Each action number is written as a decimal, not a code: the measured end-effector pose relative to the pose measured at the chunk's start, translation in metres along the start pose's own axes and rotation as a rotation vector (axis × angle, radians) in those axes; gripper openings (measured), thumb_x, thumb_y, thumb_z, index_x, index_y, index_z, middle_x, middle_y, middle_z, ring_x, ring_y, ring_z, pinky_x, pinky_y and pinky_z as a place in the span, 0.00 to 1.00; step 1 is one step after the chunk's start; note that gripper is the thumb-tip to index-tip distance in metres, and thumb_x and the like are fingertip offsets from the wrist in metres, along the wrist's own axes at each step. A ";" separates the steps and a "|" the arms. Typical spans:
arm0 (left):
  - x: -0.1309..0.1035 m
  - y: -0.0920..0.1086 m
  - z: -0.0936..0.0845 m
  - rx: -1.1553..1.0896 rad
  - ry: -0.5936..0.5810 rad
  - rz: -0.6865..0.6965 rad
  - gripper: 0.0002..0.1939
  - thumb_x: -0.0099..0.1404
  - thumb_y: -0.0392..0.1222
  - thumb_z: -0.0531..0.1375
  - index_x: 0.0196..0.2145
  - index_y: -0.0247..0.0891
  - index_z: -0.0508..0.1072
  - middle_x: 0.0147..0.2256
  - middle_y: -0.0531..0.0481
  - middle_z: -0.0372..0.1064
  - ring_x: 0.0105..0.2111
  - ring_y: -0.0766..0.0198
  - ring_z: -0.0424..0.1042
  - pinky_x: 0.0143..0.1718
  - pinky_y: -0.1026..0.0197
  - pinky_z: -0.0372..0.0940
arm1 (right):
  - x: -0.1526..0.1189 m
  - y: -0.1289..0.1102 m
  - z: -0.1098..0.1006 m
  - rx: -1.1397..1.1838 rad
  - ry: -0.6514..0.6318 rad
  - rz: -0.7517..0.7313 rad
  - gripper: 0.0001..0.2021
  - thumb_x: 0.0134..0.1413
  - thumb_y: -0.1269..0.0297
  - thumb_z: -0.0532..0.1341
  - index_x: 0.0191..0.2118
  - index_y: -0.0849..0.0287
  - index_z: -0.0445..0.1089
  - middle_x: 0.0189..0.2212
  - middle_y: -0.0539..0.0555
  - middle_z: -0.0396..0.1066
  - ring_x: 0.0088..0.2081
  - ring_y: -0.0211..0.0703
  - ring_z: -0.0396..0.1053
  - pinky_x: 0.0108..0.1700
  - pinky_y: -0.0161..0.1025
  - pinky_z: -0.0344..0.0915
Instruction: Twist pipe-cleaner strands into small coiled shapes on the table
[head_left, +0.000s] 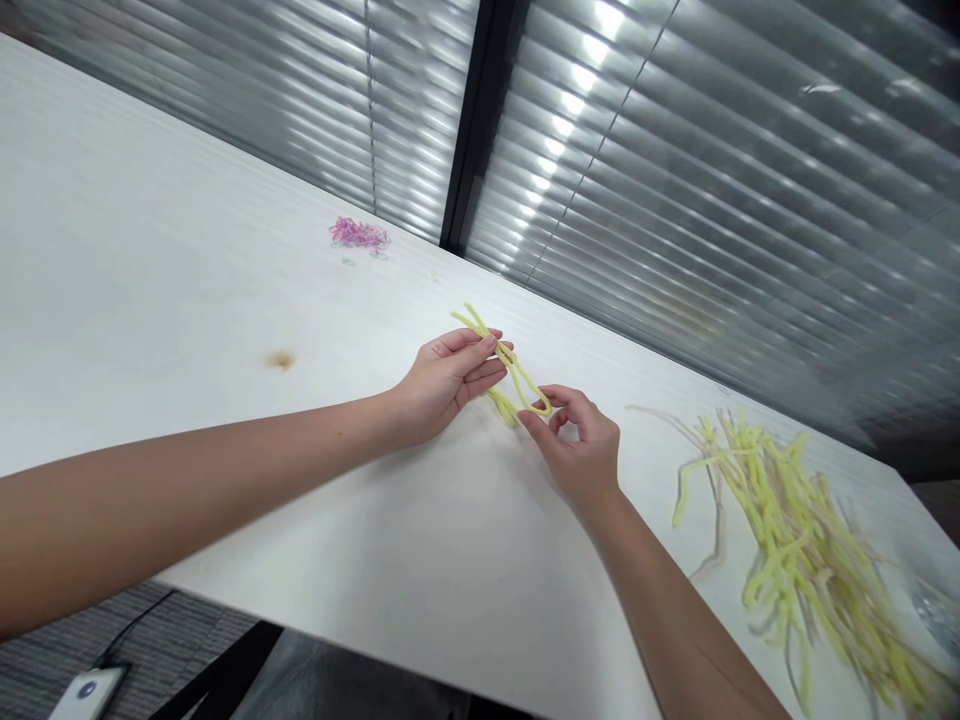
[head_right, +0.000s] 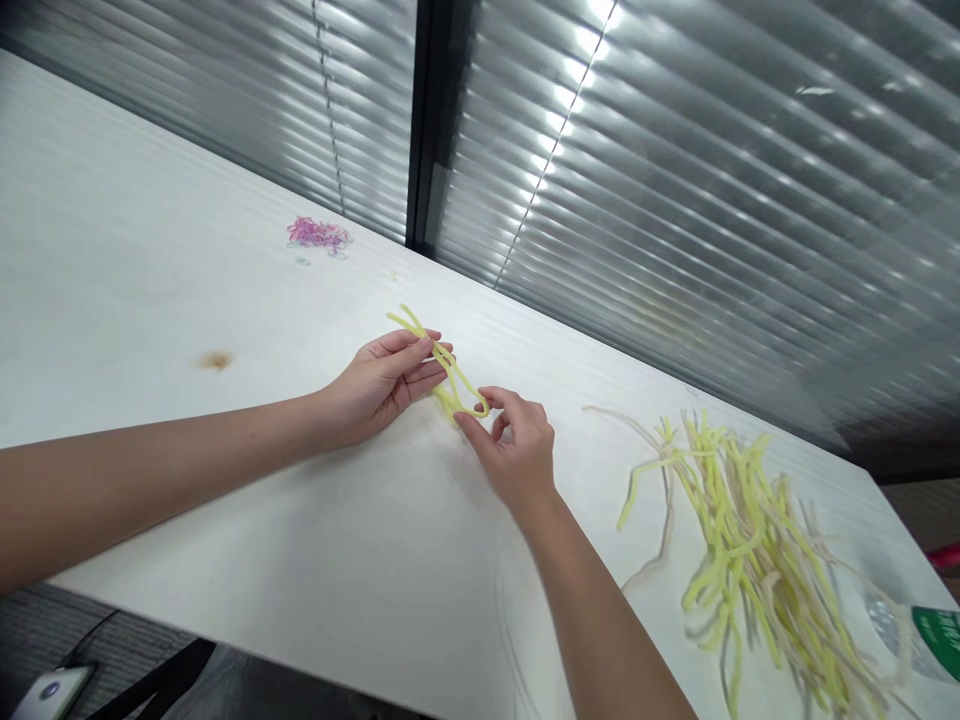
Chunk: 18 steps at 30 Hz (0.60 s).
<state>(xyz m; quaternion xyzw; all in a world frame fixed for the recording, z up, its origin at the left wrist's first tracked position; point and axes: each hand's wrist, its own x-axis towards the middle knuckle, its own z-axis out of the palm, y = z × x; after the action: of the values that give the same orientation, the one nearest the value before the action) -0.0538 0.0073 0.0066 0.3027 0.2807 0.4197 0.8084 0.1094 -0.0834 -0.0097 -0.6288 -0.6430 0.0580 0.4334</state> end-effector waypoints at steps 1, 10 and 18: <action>0.000 0.000 0.000 0.000 0.002 0.001 0.13 0.56 0.42 0.66 0.38 0.36 0.73 0.42 0.47 0.72 0.40 0.70 0.72 0.50 0.62 0.64 | 0.000 0.000 0.000 -0.013 0.015 -0.007 0.14 0.50 0.57 0.65 0.41 0.55 0.69 0.32 0.48 0.72 0.24 0.33 0.62 0.37 0.38 0.64; -0.001 -0.001 -0.001 0.025 -0.010 0.017 0.13 0.55 0.44 0.66 0.37 0.37 0.74 0.44 0.48 0.71 0.42 0.69 0.71 0.51 0.62 0.64 | 0.004 -0.001 -0.002 -0.029 0.072 -0.121 0.04 0.54 0.65 0.61 0.33 0.58 0.72 0.28 0.50 0.71 0.22 0.32 0.60 0.35 0.38 0.62; 0.000 -0.001 -0.001 0.028 -0.012 0.014 0.12 0.56 0.43 0.66 0.37 0.37 0.74 0.44 0.48 0.71 0.40 0.70 0.71 0.52 0.61 0.64 | 0.003 0.000 -0.001 -0.089 0.035 -0.082 0.15 0.49 0.56 0.65 0.41 0.57 0.72 0.30 0.48 0.72 0.22 0.32 0.61 0.41 0.42 0.61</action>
<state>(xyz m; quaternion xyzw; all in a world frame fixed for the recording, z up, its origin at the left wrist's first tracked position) -0.0542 0.0072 0.0053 0.3185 0.2794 0.4194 0.8029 0.1102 -0.0813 -0.0077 -0.6215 -0.6625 0.0006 0.4181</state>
